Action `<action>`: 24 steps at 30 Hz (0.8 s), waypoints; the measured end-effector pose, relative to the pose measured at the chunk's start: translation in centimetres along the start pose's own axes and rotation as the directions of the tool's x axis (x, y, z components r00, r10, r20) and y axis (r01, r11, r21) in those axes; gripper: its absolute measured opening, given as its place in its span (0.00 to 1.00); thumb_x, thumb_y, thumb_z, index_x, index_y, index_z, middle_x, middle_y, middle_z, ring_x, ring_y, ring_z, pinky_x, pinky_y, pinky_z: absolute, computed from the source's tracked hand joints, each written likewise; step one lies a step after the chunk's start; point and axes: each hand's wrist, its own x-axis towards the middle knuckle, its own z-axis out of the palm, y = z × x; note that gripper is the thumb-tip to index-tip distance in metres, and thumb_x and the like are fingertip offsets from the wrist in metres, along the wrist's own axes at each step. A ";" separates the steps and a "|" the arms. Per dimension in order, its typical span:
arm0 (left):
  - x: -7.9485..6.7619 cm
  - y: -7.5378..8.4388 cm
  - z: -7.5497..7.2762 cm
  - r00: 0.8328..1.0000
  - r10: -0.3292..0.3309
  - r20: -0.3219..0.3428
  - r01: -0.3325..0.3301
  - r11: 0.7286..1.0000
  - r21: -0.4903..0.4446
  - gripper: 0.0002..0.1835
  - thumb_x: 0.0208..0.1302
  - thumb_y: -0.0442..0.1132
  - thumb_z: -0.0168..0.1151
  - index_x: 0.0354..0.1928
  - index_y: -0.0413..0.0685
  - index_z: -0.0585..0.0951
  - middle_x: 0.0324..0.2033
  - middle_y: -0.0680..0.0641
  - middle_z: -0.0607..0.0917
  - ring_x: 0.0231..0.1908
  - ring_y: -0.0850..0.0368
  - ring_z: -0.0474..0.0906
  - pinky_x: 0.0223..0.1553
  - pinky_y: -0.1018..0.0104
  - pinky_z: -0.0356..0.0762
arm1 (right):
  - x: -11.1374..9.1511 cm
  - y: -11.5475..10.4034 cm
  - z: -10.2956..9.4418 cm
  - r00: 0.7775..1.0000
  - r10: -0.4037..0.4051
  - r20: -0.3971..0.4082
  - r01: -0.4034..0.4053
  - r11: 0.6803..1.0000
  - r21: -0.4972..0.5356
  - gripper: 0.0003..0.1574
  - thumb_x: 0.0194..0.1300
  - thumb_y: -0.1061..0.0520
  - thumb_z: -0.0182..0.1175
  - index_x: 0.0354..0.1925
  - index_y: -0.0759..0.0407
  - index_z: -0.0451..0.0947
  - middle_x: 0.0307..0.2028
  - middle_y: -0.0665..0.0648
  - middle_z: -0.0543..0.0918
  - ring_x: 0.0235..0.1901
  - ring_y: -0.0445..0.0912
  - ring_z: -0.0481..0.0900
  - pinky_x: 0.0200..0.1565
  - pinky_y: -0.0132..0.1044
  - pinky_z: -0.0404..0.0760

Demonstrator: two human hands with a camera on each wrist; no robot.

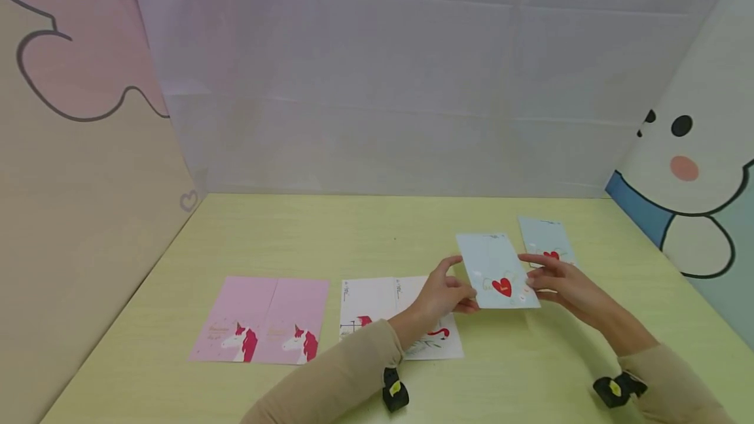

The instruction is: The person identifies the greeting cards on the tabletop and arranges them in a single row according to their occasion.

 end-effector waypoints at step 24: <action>-2.1 -1.5 1.3 0.988 -0.154 0.018 0.149 0.973 0.179 0.34 0.52 0.27 0.61 0.61 0.39 0.59 0.22 0.45 0.80 0.18 0.53 0.77 0.20 0.66 0.77 | -1.7 1.5 -0.3 0.980 0.147 0.135 -0.144 0.989 -0.037 0.34 0.61 0.57 0.55 0.58 0.75 0.56 0.35 0.57 0.75 0.35 0.46 0.74 0.37 0.39 0.77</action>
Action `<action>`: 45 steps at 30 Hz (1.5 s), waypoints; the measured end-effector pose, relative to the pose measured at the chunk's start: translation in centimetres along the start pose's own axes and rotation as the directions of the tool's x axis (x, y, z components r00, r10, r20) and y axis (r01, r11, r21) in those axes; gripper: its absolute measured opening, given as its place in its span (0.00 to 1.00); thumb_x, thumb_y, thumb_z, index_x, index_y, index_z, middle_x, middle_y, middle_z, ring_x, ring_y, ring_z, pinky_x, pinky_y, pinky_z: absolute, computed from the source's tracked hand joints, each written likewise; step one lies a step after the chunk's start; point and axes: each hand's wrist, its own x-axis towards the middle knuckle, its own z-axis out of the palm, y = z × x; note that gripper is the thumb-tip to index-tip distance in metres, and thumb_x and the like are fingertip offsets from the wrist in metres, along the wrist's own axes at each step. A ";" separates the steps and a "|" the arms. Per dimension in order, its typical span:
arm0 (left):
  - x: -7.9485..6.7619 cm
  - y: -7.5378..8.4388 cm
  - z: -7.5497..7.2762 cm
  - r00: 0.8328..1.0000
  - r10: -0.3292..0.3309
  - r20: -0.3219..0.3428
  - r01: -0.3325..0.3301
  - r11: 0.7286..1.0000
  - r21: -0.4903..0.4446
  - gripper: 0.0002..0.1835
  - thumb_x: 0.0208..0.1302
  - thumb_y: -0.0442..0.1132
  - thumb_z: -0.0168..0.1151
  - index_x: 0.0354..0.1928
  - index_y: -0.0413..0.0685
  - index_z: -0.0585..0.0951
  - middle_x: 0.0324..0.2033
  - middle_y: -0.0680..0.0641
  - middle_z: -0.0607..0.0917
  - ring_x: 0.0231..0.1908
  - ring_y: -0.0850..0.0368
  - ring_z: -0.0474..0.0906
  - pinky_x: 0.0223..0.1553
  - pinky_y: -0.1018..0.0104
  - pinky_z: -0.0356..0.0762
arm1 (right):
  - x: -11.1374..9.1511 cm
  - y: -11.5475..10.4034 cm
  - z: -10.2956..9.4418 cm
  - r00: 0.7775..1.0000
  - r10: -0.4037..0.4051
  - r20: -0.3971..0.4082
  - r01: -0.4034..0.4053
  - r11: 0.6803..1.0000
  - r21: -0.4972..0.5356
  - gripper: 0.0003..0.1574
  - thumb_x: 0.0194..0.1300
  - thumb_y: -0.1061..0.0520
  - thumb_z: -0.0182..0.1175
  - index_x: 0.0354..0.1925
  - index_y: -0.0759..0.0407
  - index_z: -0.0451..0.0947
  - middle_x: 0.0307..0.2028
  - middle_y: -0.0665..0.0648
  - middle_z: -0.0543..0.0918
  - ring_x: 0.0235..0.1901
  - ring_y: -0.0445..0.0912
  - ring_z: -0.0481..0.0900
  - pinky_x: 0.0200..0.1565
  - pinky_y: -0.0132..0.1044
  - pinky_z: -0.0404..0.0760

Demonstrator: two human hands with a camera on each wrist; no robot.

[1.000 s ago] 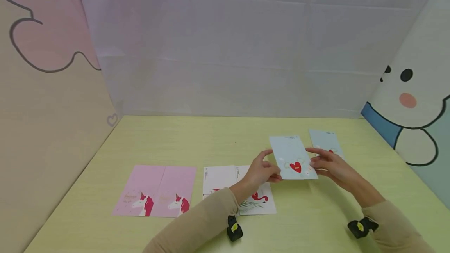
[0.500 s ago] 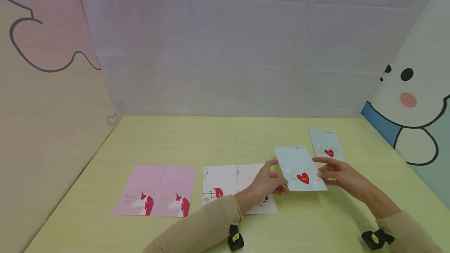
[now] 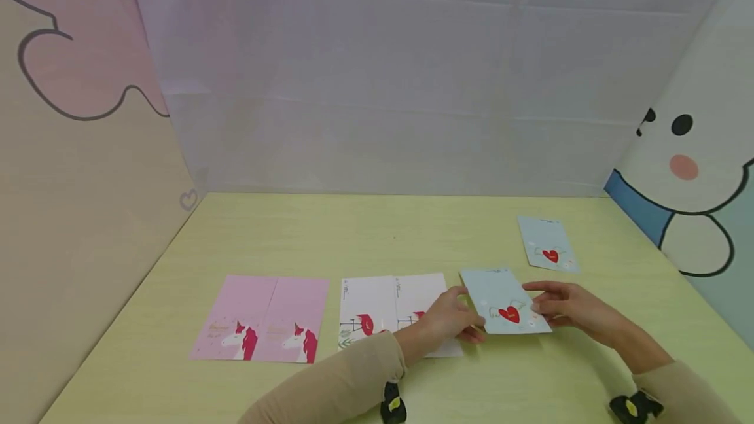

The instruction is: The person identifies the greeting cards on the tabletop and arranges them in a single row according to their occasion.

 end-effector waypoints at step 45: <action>-0.6 -0.3 -1.0 0.992 -0.058 0.116 0.031 0.974 0.225 0.36 0.55 0.35 0.60 0.64 0.38 0.54 0.17 0.44 0.80 0.11 0.56 0.75 0.14 0.65 0.75 | 0.4 0.8 1.1 0.999 0.016 0.032 -0.012 0.993 -0.114 0.31 0.59 0.60 0.56 0.55 0.75 0.58 0.30 0.58 0.74 0.28 0.48 0.76 0.31 0.38 0.79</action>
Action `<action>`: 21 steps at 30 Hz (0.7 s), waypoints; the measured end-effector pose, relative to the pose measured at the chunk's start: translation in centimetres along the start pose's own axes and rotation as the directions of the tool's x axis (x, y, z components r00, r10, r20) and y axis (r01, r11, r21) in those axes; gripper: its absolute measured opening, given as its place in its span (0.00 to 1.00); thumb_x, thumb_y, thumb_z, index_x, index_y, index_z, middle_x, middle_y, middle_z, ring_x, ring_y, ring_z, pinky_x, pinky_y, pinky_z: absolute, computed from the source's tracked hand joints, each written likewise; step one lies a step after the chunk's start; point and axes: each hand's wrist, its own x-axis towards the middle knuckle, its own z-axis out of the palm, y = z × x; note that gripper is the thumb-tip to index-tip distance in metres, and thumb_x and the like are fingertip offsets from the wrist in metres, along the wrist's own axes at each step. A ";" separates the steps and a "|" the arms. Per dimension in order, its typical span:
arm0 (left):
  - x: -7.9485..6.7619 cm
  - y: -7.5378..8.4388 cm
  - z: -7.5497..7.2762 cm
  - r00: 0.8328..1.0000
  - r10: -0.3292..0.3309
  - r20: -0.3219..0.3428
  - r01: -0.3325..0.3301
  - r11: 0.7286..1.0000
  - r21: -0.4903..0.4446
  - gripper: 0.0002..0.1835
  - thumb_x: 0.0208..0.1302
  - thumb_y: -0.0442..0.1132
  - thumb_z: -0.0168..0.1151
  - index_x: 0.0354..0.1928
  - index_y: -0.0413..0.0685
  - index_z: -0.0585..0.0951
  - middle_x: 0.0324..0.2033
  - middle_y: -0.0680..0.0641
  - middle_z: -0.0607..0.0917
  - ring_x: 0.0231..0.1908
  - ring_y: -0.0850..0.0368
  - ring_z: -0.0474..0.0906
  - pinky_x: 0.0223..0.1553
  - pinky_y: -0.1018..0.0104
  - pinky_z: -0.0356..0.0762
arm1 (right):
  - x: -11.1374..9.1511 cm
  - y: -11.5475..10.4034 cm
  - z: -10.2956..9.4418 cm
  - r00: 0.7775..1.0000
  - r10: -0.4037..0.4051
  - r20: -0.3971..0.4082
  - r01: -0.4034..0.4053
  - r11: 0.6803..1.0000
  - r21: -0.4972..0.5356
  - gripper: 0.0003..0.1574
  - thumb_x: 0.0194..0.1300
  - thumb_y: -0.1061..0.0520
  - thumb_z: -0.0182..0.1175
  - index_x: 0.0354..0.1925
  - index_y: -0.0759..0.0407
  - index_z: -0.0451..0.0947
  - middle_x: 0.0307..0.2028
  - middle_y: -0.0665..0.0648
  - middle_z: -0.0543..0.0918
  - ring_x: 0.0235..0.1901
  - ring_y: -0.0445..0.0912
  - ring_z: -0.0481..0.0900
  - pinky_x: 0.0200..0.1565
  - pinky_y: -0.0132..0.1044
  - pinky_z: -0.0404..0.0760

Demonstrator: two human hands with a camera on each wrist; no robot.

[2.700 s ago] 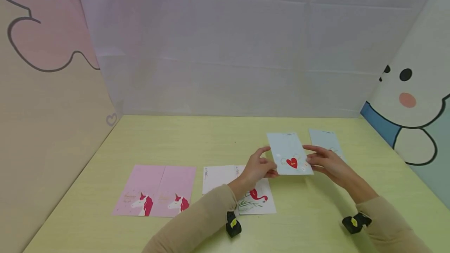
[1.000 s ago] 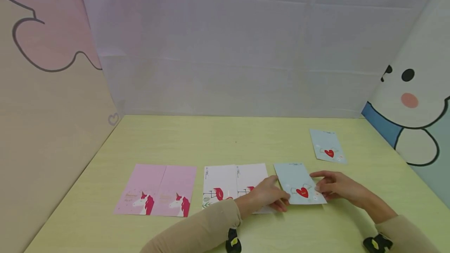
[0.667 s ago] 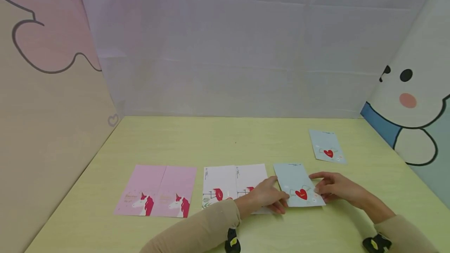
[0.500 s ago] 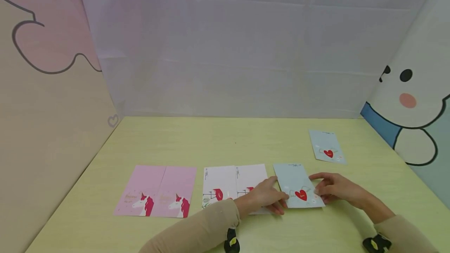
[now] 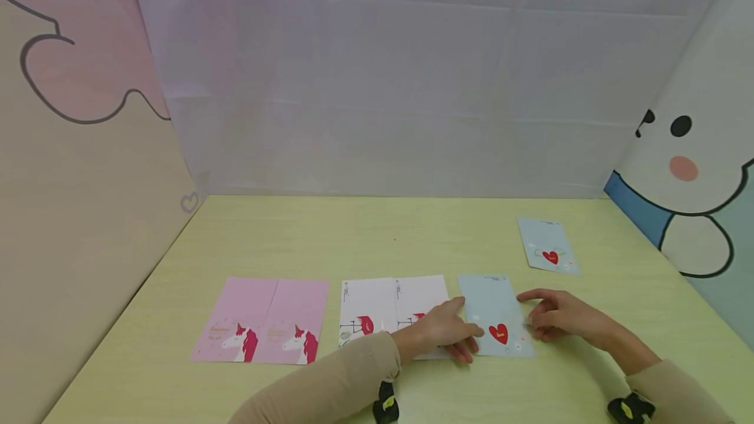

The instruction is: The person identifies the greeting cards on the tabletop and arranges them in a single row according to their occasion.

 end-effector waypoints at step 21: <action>-0.4 -0.1 0.0 0.998 -0.006 0.056 0.008 0.999 -0.038 0.36 0.56 0.36 0.60 0.64 0.38 0.54 0.19 0.43 0.81 0.13 0.54 0.76 0.15 0.64 0.76 | 0.7 0.1 0.1 1.000 0.005 -0.031 -0.007 0.998 -0.057 0.33 0.59 0.58 0.57 0.57 0.74 0.58 0.29 0.58 0.76 0.28 0.49 0.76 0.31 0.38 0.78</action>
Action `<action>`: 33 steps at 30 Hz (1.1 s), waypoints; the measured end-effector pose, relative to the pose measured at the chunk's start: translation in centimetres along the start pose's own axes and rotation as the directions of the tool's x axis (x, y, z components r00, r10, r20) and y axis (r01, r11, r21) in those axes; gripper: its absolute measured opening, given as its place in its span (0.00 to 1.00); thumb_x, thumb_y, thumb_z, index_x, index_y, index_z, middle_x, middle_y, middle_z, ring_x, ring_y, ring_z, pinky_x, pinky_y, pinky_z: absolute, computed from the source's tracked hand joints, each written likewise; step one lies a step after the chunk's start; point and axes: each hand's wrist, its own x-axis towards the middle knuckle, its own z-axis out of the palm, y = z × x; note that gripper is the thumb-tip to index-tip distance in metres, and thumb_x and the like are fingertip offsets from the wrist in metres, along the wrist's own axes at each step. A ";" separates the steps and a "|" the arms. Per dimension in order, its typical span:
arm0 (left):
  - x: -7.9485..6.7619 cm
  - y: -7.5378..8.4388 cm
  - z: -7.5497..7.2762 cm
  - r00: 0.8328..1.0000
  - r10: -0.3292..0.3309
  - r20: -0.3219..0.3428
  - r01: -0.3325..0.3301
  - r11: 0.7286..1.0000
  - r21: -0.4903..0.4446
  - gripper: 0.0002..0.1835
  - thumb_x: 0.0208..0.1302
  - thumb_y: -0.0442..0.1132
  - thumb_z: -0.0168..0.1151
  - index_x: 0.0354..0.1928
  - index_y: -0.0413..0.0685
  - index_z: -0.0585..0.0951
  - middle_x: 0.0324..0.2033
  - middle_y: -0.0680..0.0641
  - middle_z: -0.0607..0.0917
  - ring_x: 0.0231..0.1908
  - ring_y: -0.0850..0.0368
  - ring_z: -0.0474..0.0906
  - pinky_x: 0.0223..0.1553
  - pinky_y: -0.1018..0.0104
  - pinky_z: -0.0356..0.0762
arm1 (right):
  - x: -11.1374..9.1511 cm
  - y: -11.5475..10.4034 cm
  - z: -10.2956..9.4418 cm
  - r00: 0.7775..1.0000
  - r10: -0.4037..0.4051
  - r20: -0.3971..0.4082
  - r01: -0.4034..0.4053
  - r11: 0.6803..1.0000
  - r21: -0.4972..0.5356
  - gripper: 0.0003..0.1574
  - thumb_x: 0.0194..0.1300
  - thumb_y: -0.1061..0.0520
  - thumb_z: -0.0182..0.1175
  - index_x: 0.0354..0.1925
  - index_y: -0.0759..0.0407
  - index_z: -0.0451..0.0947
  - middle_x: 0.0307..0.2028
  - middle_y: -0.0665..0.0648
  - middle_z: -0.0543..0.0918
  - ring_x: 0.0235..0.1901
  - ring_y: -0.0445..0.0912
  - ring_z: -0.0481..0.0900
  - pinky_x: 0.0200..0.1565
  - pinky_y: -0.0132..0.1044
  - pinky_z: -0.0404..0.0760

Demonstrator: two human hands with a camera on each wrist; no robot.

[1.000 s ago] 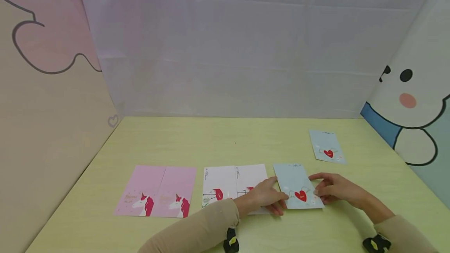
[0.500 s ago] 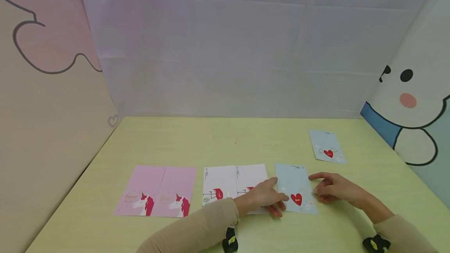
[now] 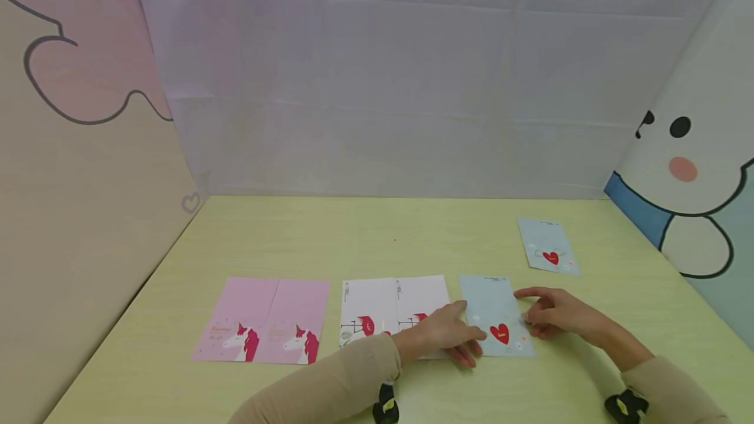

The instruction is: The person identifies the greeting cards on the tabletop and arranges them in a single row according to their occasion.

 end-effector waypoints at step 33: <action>3.8 4.6 0.3 0.944 0.223 -0.241 -0.298 0.890 -0.345 0.11 0.60 0.36 0.56 0.44 0.41 0.78 0.34 0.49 0.80 0.35 0.54 0.77 0.36 0.63 0.77 | -3.1 1.0 -6.8 0.933 -0.175 -0.316 0.233 0.960 0.156 0.15 0.66 0.57 0.48 0.51 0.47 0.66 0.41 0.47 0.76 0.39 0.36 0.76 0.39 0.30 0.76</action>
